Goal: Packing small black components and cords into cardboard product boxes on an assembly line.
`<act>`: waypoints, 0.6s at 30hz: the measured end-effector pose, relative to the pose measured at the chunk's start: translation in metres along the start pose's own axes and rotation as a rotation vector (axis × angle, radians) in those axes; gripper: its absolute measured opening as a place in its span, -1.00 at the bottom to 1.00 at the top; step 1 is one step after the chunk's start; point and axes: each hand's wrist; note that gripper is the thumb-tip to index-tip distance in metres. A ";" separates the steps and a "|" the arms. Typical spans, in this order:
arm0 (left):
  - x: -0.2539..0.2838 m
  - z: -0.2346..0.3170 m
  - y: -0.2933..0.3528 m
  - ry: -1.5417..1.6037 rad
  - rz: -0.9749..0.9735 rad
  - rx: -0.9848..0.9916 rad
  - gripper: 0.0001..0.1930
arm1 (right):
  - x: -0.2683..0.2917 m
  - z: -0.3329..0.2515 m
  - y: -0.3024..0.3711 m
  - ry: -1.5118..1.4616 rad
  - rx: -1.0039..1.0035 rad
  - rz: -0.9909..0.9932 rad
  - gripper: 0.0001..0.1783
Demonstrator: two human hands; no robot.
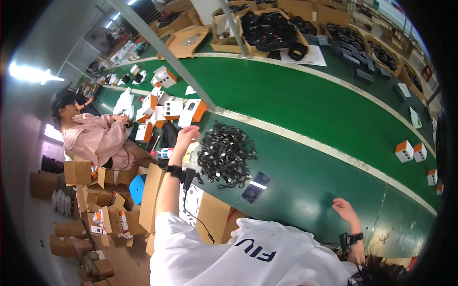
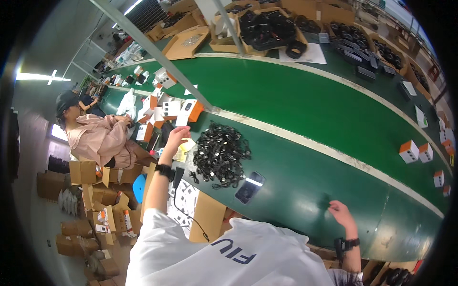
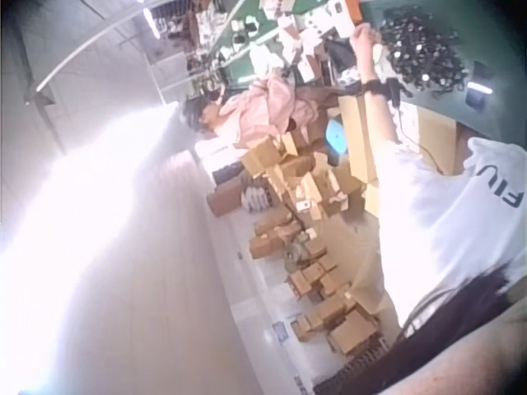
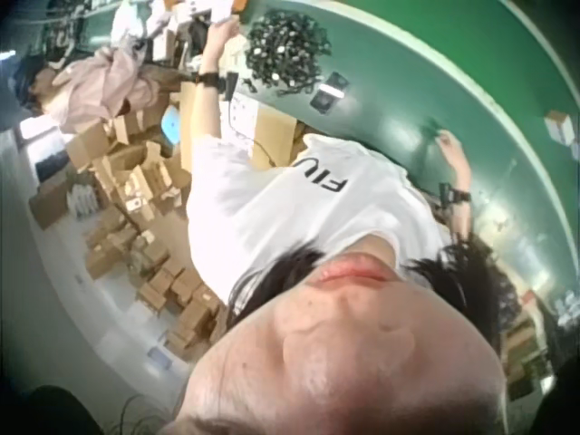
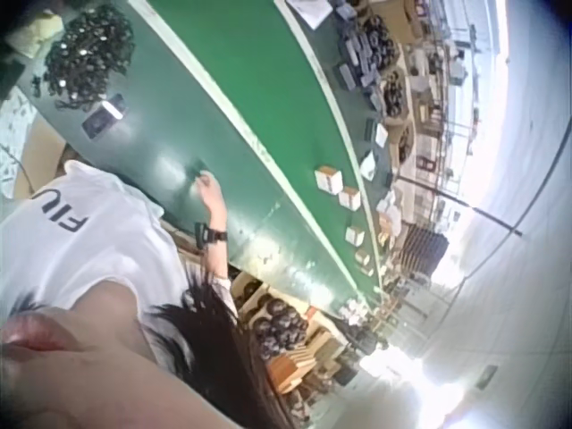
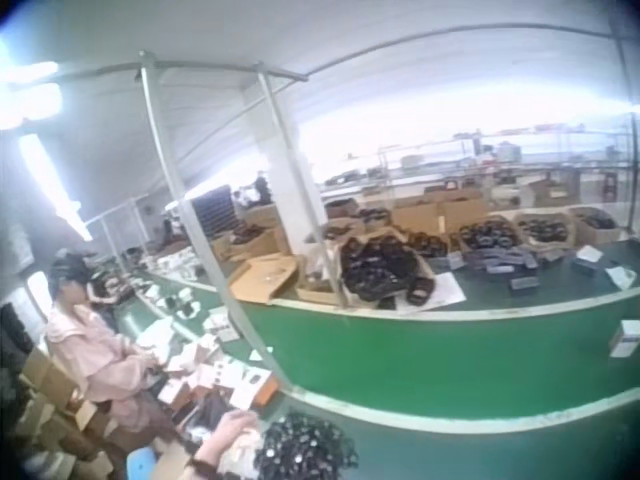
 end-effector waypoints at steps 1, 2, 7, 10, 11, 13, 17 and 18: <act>0.005 -0.004 -0.025 -0.020 0.027 0.028 -0.78 | 0.005 0.009 -0.005 -0.042 0.019 0.013 -0.69; 0.016 -0.011 -0.049 -0.047 0.042 0.052 -0.78 | 0.003 0.011 -0.007 -0.001 0.005 0.055 -0.68; 0.048 -0.051 -0.195 -0.253 0.327 0.060 -0.75 | -0.006 0.024 -0.017 0.034 -0.168 0.141 -0.68; 0.025 -0.062 -0.273 -0.390 0.512 0.008 -0.76 | -0.011 0.046 -0.019 -0.164 -0.231 0.122 -0.65; 0.016 -0.056 -0.301 -0.436 0.562 0.023 -0.77 | -0.002 0.081 -0.025 -0.342 -0.158 0.113 -0.66; 0.013 -0.077 -0.351 -0.412 0.584 -0.040 -0.71 | -0.007 0.112 -0.018 -0.492 -0.291 0.175 -0.67; 0.021 -0.138 -0.441 -0.538 0.443 0.023 -0.62 | -0.025 0.115 -0.104 -0.591 -0.362 0.164 -0.68; 0.008 -0.139 -0.464 -0.990 0.151 -0.028 -0.45 | -0.029 0.111 -0.114 -0.560 -0.337 0.183 -0.68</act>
Point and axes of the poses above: each hand's wrist, its own y-axis away from the middle knuckle, its own x-axis out of the back of the hand, z = x × y, and after that the axes turned 14 degrees about -y, right-handed
